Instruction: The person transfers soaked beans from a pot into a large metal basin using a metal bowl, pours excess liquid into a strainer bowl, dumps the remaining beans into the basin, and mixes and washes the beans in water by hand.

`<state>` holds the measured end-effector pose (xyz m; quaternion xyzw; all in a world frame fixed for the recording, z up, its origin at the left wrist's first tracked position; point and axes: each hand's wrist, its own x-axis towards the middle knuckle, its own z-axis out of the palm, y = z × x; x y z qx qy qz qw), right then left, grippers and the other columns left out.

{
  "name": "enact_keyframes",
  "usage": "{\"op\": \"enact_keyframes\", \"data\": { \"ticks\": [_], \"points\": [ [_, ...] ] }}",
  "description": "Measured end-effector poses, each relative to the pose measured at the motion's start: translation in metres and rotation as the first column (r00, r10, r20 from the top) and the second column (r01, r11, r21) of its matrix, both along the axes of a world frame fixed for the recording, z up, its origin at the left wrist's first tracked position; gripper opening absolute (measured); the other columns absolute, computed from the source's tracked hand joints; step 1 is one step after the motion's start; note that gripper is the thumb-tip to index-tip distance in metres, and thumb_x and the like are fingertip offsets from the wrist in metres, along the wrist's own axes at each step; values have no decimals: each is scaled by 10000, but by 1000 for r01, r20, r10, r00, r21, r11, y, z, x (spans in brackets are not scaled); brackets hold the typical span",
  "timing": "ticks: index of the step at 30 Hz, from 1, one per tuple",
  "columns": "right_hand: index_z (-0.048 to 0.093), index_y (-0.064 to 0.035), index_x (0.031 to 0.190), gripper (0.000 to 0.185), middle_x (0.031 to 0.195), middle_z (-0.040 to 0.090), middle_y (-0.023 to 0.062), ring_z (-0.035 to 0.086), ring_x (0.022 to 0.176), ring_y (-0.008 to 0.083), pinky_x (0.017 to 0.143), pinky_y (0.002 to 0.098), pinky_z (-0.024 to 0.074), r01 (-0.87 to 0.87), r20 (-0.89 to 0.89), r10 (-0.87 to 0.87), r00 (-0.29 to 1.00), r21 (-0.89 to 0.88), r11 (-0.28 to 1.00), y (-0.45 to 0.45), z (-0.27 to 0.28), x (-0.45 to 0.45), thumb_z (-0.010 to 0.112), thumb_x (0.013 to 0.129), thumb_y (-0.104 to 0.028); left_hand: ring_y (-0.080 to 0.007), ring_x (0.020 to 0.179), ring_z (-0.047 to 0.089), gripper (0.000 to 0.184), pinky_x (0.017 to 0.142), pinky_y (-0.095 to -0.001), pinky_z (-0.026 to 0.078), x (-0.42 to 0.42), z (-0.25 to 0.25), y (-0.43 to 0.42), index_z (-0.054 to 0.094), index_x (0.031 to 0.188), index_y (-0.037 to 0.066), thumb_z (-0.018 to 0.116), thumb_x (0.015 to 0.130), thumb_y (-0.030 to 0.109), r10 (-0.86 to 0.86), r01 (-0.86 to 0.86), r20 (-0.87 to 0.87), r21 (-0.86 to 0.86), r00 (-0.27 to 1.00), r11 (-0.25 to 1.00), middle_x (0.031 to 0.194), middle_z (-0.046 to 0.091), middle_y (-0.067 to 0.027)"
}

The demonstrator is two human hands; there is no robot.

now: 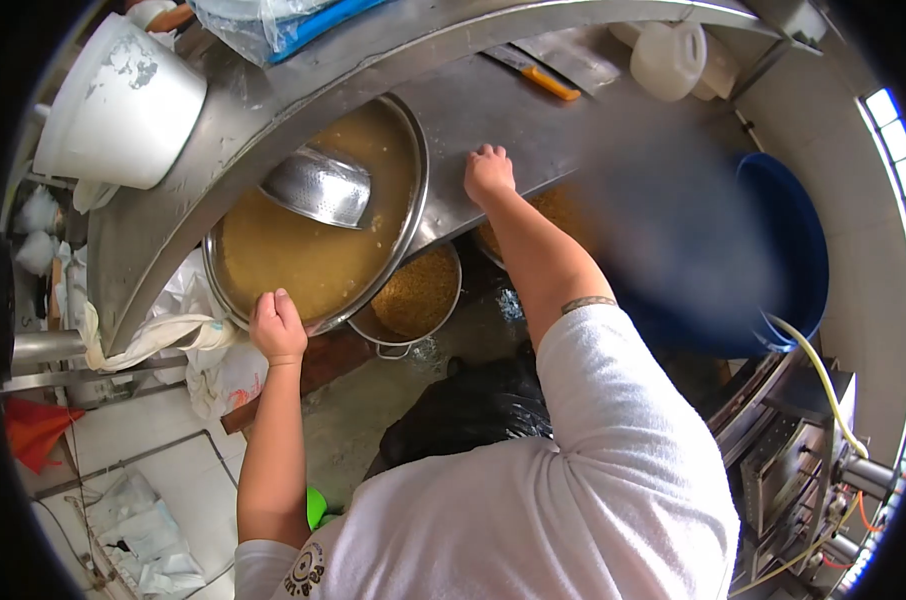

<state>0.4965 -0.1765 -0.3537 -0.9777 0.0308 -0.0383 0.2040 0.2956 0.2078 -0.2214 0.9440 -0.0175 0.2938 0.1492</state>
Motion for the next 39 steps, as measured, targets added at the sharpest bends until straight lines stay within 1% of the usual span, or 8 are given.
{"op": "enact_keyframes", "data": {
  "ticks": [14,18,23,26,30,33,37,39],
  "points": [
    [711,-28,1026,200,1111,683,200,645,1089,394,949,471,548,-398,93,415,905,-159,904,10,-13,-73,556,922,-103,-425,745,596,254,697,-528,478,-2,5,-4,566,754,33,603,956,183,29,-29,45,13,999,999,782,628,-184],
    [752,-23,988,167,882,742,179,725,830,348,797,421,574,-74,273,-52,961,431,899,3,35,-78,641,903,-115,-422,761,616,260,716,-523,498,-1,2,-2,587,756,39,608,953,205,67,-69,45,33,997,997,779,642,-186],
    [703,-29,979,145,924,692,159,682,838,362,763,426,564,-443,613,49,789,513,735,65,145,-118,676,840,0,-401,732,622,236,700,-506,511,-6,8,-5,606,759,52,617,945,196,55,-58,88,32,995,998,771,648,-174],
    [688,-45,1137,313,1013,694,169,656,992,374,915,446,540,-703,519,586,622,41,710,96,164,-123,746,853,-163,-385,725,628,232,692,-499,517,-5,8,-5,615,750,61,625,939,194,47,-49,116,16,992,999,759,653,-163],
    [612,-23,1316,557,1221,638,224,628,1143,394,995,479,514,-628,432,560,707,19,778,124,190,-127,795,864,-292,-378,721,631,224,682,-494,522,-5,10,-6,618,739,70,634,925,193,60,-61,132,3,989,998,739,657,-151],
    [219,-24,1611,1115,1507,421,298,579,1246,452,1068,457,496,-423,385,437,813,-127,897,145,193,-115,815,809,-519,-374,721,634,220,681,-492,524,-6,9,-4,617,737,71,634,919,194,71,-72,131,5,989,997,738,659,-147],
    [21,-35,1646,1211,1574,328,358,555,1325,470,1067,465,514,-408,-40,408,912,0,913,165,184,-96,770,847,-552,-368,727,639,229,684,-490,527,-5,7,1,609,733,65,624,920,196,76,-77,125,0,989,997,749,662,-142],
    [17,-37,1646,1175,1572,333,357,582,1287,473,1050,466,525,-375,-55,375,925,15,927,171,176,-89,758,864,-508,-369,729,640,230,688,-489,528,-6,9,1,607,731,64,621,920,195,68,-68,129,0,989,998,752,663,-141]
  ]
}}
